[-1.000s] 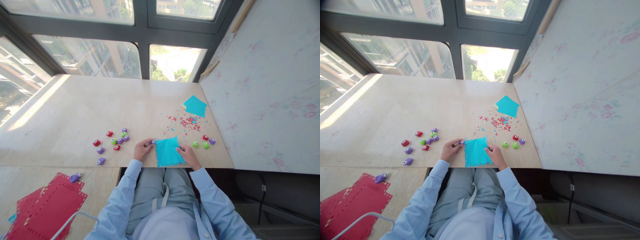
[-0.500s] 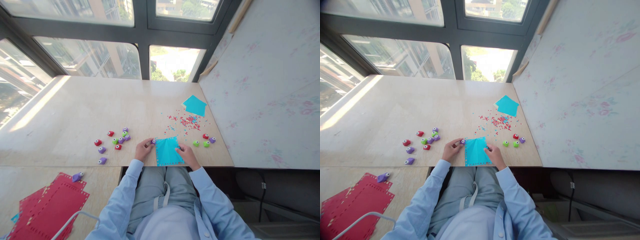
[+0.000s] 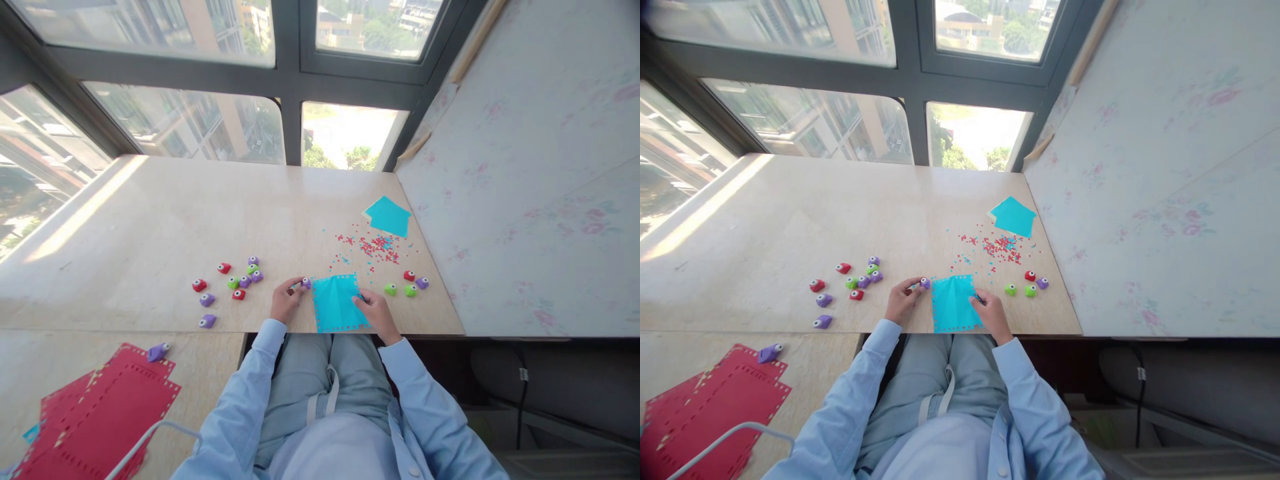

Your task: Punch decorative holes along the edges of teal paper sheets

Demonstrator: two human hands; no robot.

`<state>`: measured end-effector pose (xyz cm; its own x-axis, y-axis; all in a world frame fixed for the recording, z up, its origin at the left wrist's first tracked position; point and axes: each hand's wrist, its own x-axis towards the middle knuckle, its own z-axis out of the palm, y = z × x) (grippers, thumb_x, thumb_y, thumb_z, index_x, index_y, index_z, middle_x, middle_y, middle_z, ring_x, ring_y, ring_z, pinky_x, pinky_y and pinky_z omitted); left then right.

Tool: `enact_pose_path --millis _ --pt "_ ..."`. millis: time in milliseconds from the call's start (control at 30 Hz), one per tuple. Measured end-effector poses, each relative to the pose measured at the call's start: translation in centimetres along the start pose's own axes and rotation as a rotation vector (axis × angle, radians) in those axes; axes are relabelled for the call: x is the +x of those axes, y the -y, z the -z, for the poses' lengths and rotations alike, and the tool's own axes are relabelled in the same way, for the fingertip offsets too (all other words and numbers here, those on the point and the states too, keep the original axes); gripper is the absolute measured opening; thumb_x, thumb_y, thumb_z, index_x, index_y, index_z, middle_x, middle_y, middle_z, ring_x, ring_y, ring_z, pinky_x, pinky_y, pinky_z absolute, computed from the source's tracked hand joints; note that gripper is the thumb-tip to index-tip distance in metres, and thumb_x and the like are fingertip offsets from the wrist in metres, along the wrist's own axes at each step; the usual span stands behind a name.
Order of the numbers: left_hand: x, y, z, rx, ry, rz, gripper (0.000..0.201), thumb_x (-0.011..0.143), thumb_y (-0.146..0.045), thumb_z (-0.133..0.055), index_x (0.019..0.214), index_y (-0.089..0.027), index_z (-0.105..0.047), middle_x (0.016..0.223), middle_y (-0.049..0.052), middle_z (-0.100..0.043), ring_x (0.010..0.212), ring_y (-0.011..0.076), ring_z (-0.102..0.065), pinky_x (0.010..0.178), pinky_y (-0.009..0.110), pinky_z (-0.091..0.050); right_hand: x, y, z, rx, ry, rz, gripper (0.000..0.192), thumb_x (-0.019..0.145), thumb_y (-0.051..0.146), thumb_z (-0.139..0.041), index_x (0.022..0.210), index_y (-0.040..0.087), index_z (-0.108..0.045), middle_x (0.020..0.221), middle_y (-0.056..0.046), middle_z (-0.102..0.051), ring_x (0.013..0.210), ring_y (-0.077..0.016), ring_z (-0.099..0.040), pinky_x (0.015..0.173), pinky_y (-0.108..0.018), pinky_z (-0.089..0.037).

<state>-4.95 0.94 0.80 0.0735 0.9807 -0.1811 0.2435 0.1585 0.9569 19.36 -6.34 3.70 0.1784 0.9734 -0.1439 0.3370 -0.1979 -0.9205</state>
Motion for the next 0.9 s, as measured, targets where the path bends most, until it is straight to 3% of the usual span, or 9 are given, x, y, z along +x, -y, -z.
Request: enact_pose_path --millis 367,633,900 --pt "-0.07 0.02 0.15 -0.033 0.004 -0.011 0.044 0.070 -0.043 -0.071 0.104 -0.015 -0.074 0.047 -0.008 -0.037 0.043 0.0073 -0.033 0.039 0.020 -0.040 -0.05 0.01 -0.91 0.183 0.004 -0.068 0.046 0.072 0.058 -0.064 0.086 0.016 -0.071 0.067 -0.002 -0.064 0.064 -0.0183 -0.054 0.057 -0.027 -0.043" --pt "-0.20 -0.27 0.19 -0.040 -0.005 -0.002 0.044 0.070 -0.044 -0.071 0.104 -0.015 -0.074 0.047 -0.008 -0.040 0.040 0.0073 -0.036 0.040 0.021 -0.038 -0.20 0.28 -0.86 0.231 0.002 -0.099 0.051 0.069 0.061 -0.067 0.092 0.016 -0.072 0.073 -0.004 -0.068 0.069 -0.0221 -0.060 0.058 -0.030 -0.047" --pt "-0.18 -0.20 0.20 -0.044 -0.002 -0.004 0.043 0.071 -0.043 -0.070 0.104 -0.015 -0.074 0.046 -0.008 -0.039 0.040 0.0078 -0.038 0.040 0.021 -0.036 -0.05 0.45 -0.81 0.337 0.023 -0.141 0.047 0.067 0.056 -0.073 0.092 0.016 -0.072 0.080 -0.004 -0.071 0.068 -0.0198 -0.059 0.063 -0.030 -0.048"
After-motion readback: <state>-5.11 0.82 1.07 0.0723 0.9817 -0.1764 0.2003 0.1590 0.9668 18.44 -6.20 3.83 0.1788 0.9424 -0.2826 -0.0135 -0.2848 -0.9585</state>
